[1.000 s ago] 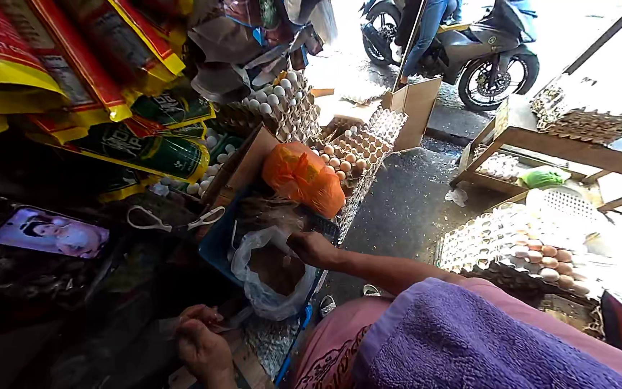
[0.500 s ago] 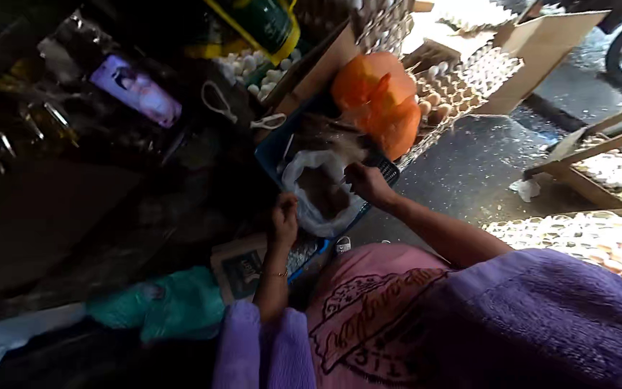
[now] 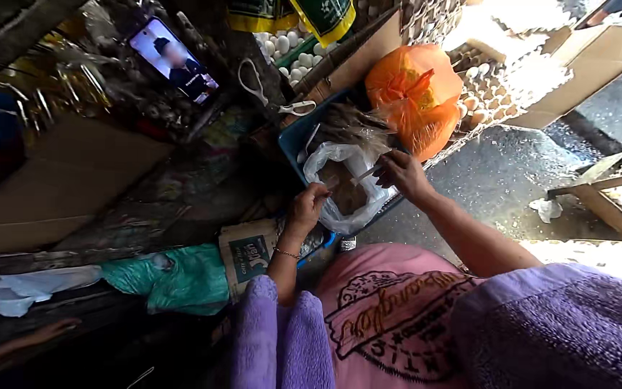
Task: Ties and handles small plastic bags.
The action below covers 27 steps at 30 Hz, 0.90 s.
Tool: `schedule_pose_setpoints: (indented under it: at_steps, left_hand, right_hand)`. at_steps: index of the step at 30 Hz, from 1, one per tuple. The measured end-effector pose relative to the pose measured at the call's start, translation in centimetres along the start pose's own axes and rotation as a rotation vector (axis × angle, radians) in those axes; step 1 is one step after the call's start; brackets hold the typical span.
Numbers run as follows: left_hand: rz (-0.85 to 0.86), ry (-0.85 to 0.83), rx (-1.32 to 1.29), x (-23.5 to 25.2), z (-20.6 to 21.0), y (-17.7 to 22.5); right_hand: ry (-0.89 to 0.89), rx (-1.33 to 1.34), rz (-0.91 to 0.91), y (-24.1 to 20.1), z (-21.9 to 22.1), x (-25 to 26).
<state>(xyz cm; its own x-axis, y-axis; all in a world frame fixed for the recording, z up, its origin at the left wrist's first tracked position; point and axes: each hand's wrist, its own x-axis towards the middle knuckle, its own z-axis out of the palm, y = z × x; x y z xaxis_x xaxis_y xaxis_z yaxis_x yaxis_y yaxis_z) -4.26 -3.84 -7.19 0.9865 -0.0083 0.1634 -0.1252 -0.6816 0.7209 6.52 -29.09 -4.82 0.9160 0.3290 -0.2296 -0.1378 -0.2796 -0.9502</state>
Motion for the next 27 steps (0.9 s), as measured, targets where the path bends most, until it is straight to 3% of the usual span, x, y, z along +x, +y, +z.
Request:
schedule_pose_setpoints:
  at_steps: [13,22,27]
  left_hand:
    - [-0.006,-0.105,0.053,1.3,0.2,-1.0]
    - [0.006,-0.092,0.004,1.1,0.2,-0.9]
    - [-0.023,-0.108,-0.051,1.1,0.4,-0.4]
  right_hand:
    - [0.081,0.191,-0.189,-4.9,-2.1,-1.4]
    - [0.037,0.089,-0.230,-4.8,0.0,-1.4]
    - [-0.032,-0.109,-0.399,-4.8,1.6,-2.0]
